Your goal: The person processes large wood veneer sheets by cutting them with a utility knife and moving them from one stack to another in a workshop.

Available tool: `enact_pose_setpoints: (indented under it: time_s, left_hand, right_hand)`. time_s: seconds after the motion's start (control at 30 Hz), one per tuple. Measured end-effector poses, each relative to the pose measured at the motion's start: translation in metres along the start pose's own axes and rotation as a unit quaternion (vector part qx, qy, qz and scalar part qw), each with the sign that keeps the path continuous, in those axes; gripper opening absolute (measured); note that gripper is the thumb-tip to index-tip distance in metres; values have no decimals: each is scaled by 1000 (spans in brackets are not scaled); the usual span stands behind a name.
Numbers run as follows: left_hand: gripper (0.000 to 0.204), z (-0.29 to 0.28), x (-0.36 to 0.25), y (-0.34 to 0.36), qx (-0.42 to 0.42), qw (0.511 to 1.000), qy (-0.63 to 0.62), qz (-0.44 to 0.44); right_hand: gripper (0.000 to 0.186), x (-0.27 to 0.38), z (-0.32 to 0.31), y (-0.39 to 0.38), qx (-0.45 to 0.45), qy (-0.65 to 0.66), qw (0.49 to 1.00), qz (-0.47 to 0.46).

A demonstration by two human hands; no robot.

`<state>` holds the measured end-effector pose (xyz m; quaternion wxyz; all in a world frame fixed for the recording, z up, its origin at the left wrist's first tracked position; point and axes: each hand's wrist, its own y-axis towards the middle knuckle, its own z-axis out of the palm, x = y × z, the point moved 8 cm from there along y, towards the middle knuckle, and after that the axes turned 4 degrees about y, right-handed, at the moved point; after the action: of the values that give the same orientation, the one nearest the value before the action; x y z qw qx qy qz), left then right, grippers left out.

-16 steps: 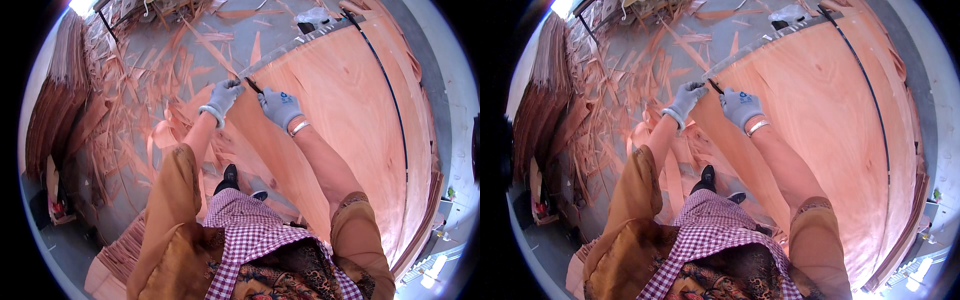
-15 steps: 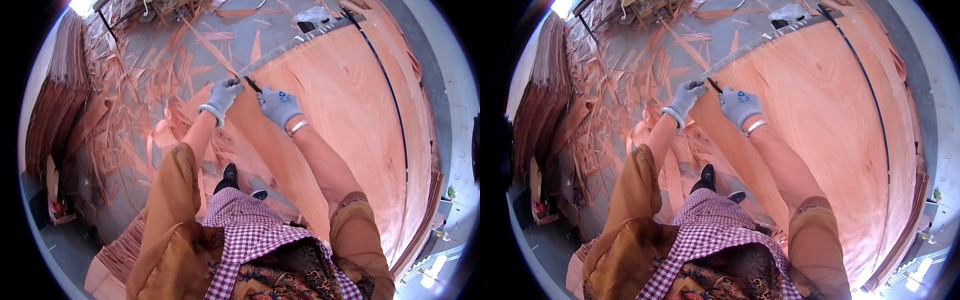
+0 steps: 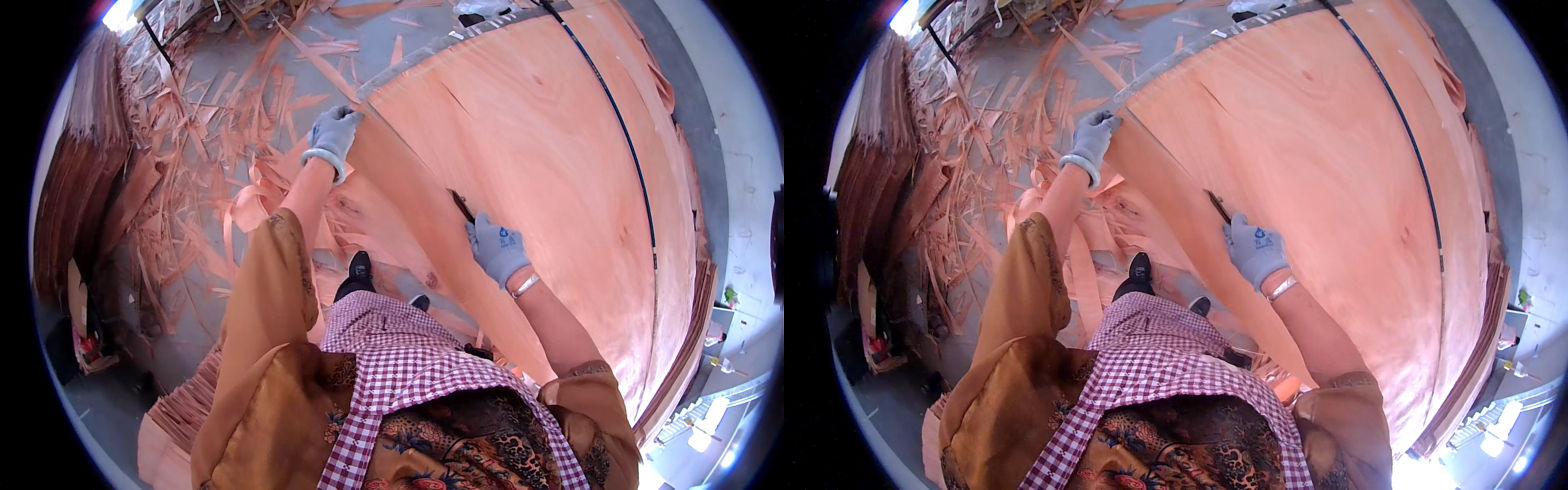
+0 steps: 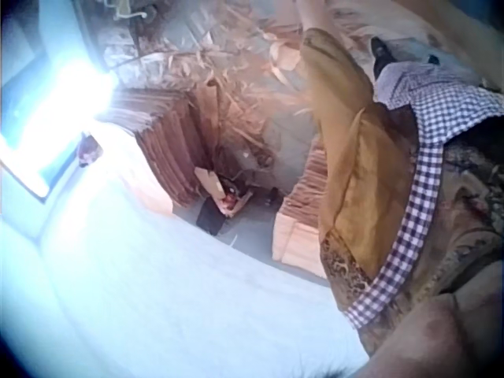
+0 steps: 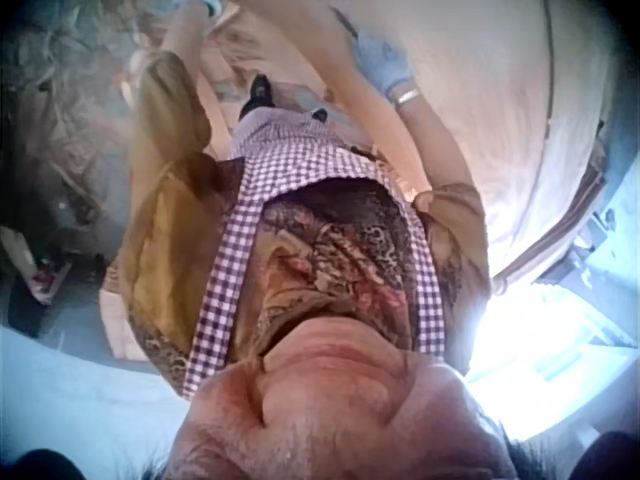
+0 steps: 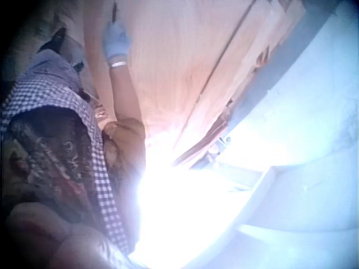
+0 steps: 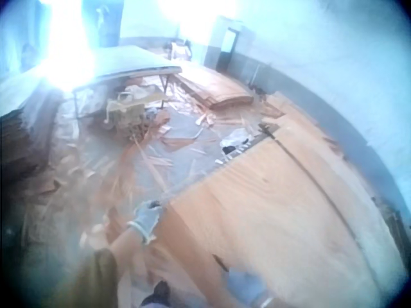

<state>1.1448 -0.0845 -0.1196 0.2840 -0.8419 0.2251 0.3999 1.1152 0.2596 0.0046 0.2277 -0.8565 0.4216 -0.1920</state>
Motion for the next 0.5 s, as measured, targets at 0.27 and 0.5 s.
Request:
enact_pose_setpoints:
  time_s: [0.27,0.5]
  left_hand:
    - [73,64,51,-174,20,951,-301,-65]
    - [34,193,40,-375,226,781,-520,-261]
  right_hand:
    - [33,-10,-4,-6,-5,30,998,-55]
    - [34,-81,28,-68,-13,19,997,-69]
